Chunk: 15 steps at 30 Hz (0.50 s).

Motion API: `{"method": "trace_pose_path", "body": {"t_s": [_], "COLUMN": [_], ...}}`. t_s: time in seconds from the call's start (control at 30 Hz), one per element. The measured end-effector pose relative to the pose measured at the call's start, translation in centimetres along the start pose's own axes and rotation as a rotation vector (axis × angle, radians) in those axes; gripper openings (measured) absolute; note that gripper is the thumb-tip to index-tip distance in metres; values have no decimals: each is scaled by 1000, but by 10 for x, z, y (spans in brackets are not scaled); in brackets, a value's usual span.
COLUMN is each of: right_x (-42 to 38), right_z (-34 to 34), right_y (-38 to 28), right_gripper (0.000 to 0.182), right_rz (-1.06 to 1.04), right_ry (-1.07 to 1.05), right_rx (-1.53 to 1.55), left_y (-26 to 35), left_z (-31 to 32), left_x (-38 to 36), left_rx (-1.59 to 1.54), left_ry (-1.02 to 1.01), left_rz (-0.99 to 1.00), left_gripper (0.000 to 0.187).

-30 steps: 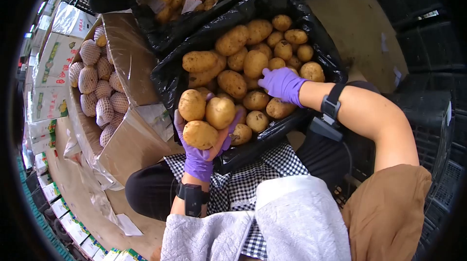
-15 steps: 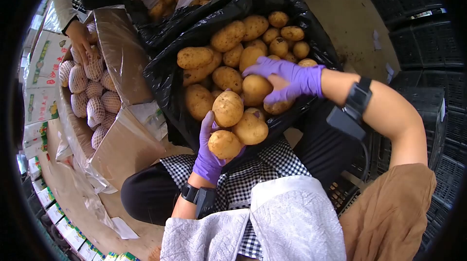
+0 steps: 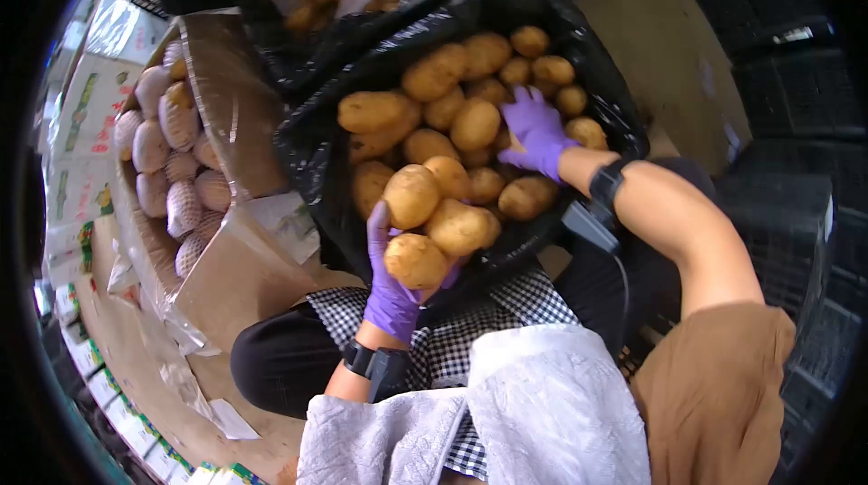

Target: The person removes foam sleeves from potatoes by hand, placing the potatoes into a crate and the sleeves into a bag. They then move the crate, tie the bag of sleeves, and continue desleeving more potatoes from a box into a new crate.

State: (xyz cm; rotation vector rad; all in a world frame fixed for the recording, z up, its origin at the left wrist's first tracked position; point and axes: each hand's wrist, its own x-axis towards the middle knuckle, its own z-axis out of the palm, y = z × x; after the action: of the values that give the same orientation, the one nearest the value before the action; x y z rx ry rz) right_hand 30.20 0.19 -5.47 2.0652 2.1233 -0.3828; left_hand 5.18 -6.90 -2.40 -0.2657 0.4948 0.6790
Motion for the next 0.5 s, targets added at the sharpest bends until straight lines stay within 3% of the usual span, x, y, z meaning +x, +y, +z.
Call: {"method": "trace_pose_path", "body": {"t_s": [0.07, 0.1, 0.13, 0.17, 0.2, 0.33, 0.5], "right_x": [5, 16, 18, 12, 11, 0, 10], "right_z": [17, 31, 66, 29, 21, 21, 2], "right_y": [11, 17, 31, 10, 11, 18, 13], "right_gripper": [52, 60, 74, 82, 84, 88, 94], "right_rz": [-89, -61, -21, -38, -56, 74, 143], "right_ry": [69, -21, 181, -56, -122, -168, -330], "right_rx": [-3, -131, -50, -255, -186, -186, -67], "left_y": [9, 12, 12, 12, 11, 23, 24], "left_z": [9, 1, 1, 0, 9, 4, -7], "left_x": [-4, -6, -7, -7, -8, -14, -9], "left_rx": [54, 127, 101, 76, -49, -203, -213], "left_ry": [19, 30, 29, 28, -5, -122, -143], "left_rz": [64, 71, 89, 107, 96, -23, 66], "left_gripper": [69, 66, 64, 62, 60, 64, 66]}}
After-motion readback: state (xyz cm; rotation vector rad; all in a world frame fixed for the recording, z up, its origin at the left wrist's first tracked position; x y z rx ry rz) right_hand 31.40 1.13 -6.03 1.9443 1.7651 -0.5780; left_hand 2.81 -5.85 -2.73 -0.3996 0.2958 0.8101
